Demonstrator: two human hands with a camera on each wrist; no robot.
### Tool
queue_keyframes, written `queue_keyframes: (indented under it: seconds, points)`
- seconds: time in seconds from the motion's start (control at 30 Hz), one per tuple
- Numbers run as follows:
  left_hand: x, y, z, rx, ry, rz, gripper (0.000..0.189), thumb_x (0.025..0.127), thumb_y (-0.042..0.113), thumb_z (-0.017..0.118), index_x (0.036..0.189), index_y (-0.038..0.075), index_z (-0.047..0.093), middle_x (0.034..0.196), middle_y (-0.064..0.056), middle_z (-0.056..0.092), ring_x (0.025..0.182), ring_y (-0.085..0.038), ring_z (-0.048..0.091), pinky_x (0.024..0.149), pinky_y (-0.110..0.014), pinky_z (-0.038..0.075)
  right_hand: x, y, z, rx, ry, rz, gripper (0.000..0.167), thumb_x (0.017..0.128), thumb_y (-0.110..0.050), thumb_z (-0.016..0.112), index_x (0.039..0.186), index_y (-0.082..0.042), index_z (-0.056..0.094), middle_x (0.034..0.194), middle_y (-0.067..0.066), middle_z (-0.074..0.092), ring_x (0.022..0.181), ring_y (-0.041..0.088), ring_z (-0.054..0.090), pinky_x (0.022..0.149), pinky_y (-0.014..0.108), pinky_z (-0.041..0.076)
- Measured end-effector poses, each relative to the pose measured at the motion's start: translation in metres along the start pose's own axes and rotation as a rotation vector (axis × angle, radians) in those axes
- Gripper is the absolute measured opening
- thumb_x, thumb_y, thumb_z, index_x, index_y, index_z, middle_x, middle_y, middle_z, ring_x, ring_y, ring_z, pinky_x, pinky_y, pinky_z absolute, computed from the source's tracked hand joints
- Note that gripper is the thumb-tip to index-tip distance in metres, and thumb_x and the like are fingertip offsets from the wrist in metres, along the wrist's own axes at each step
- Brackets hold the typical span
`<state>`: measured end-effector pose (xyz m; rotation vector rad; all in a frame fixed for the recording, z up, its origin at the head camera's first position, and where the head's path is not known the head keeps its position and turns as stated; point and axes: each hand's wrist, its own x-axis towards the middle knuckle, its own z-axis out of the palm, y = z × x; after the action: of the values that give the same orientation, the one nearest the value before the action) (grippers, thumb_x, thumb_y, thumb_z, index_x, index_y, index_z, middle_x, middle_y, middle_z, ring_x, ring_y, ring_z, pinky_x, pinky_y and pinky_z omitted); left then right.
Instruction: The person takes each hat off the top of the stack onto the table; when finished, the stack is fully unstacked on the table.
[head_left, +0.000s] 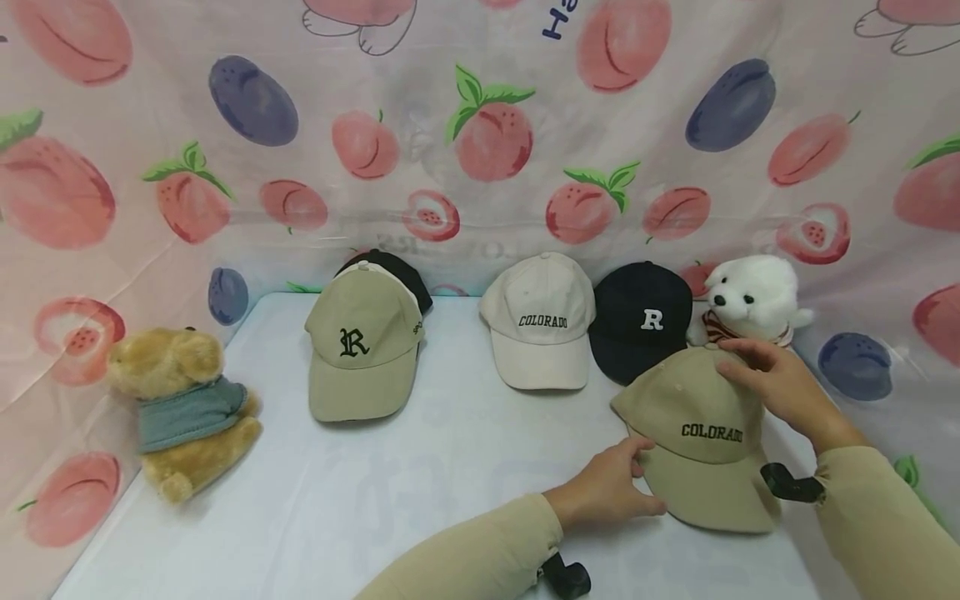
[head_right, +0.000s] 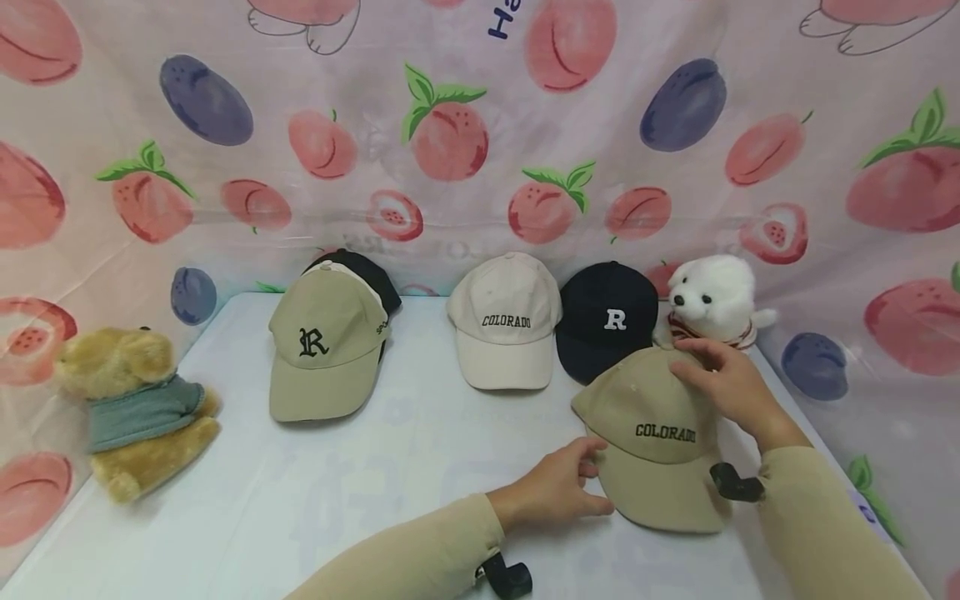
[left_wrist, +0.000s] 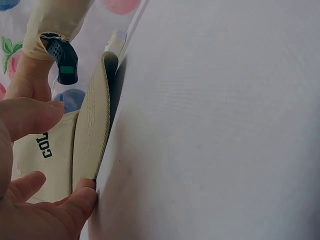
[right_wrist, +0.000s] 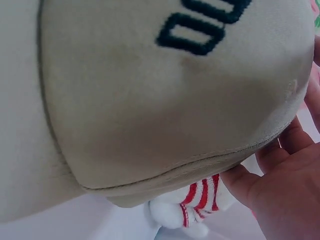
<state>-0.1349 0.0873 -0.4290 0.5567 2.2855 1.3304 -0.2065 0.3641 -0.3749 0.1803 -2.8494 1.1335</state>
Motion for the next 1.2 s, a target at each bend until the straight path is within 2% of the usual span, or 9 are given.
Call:
queue_keyframes:
  seconds: [0.1, 0.23, 0.33, 0.53, 0.67, 0.8, 0.93, 1.07, 1.2]
  points:
    - [0.0, 0.0, 0.0, -0.001, -0.003, 0.009, 0.069, 0.079, 0.018, 0.085, 0.14, 0.017, 0.052, 0.125, 0.004, 0.063, 0.107, 0.001, 0.059, 0.09, -0.017, 0.045, -0.002, 0.0, -0.003, 0.006, 0.003, 0.004, 0.052, 0.1, -0.032, 0.064, 0.137, 0.002, 0.053, 0.132, 0.005, 0.054, 0.105, -0.007, 0.04, 0.075, 0.017, 0.04]
    - [-0.001, -0.001, -0.003, -0.019, -0.007, 0.012, 0.068, 0.08, 0.019, 0.085, 0.14, 0.017, 0.052, 0.123, 0.004, 0.063, 0.108, 0.0, 0.059, 0.091, -0.019, 0.045, -0.003, -0.001, -0.006, 0.014, 0.05, -0.018, 0.049, 0.099, -0.029, 0.066, 0.133, 0.004, 0.055, 0.112, -0.024, 0.052, 0.103, -0.006, 0.041, 0.075, 0.017, 0.039]
    - [-0.002, -0.002, -0.008, -0.033, -0.01, 0.008, 0.07, 0.08, 0.019, 0.085, 0.141, 0.018, 0.051, 0.126, 0.003, 0.062, 0.11, -0.002, 0.059, 0.092, -0.02, 0.046, -0.003, -0.005, -0.01, 0.016, 0.089, -0.027, 0.047, 0.099, -0.027, 0.066, 0.131, 0.005, 0.055, 0.104, -0.031, 0.051, 0.102, -0.006, 0.043, 0.075, 0.015, 0.039]
    - [-0.009, -0.006, -0.027, -0.059, 0.009, 0.007, 0.073, 0.081, 0.021, 0.084, 0.144, 0.018, 0.049, 0.14, 0.004, 0.054, 0.117, -0.005, 0.057, 0.095, -0.022, 0.045, -0.004, -0.017, -0.019, 0.054, 0.128, -0.068, 0.043, 0.099, -0.021, 0.065, 0.132, 0.005, 0.054, 0.108, -0.031, 0.051, 0.102, -0.009, 0.045, 0.075, 0.007, 0.037]
    - [-0.014, -0.011, -0.043, -0.087, 0.032, 0.013, 0.074, 0.082, 0.021, 0.084, 0.146, 0.018, 0.047, 0.145, 0.007, 0.05, 0.122, -0.007, 0.055, 0.097, -0.023, 0.045, -0.005, -0.027, -0.02, 0.052, 0.123, -0.081, 0.044, 0.099, -0.021, 0.065, 0.133, 0.004, 0.053, 0.116, -0.024, 0.051, 0.102, -0.008, 0.045, 0.075, 0.006, 0.038]
    - [-0.019, -0.015, -0.061, -0.098, 0.056, 0.024, 0.075, 0.083, 0.02, 0.083, 0.147, 0.017, 0.046, 0.147, 0.004, 0.047, 0.126, -0.011, 0.053, 0.097, -0.024, 0.045, -0.004, -0.036, -0.019, 0.054, 0.12, -0.085, 0.043, 0.099, -0.022, 0.066, 0.134, -0.001, 0.055, 0.12, -0.02, 0.051, 0.102, -0.009, 0.046, 0.076, 0.005, 0.039]
    - [-0.024, -0.016, -0.08, -0.083, 0.089, 0.034, 0.076, 0.083, 0.021, 0.083, 0.149, 0.017, 0.044, 0.15, -0.001, 0.045, 0.129, -0.017, 0.052, 0.098, -0.029, 0.046, -0.002, -0.043, -0.015, 0.12, 0.134, -0.155, 0.034, 0.097, -0.01, 0.067, 0.13, -0.014, 0.062, 0.115, -0.027, 0.053, 0.1, -0.014, 0.049, 0.078, 0.004, 0.041]
    - [-0.034, -0.018, -0.097, -0.072, 0.114, 0.044, 0.076, 0.085, 0.022, 0.081, 0.15, 0.017, 0.042, 0.152, -0.002, 0.043, 0.132, -0.021, 0.05, 0.1, -0.037, 0.047, 0.001, -0.05, -0.01, 0.195, 0.134, -0.249, 0.042, 0.093, 0.004, 0.067, 0.124, -0.024, 0.065, 0.113, -0.029, 0.057, 0.102, -0.014, 0.053, 0.082, 0.004, 0.042]
    - [-0.043, -0.022, -0.113, -0.065, 0.131, 0.046, 0.076, 0.086, 0.022, 0.079, 0.151, 0.015, 0.04, 0.153, -0.002, 0.042, 0.135, -0.025, 0.047, 0.103, -0.043, 0.045, 0.003, -0.054, -0.005, 0.276, 0.119, -0.33, 0.046, 0.089, 0.015, 0.065, 0.124, -0.016, 0.066, 0.114, -0.022, 0.063, 0.107, -0.009, 0.056, 0.086, 0.006, 0.043]
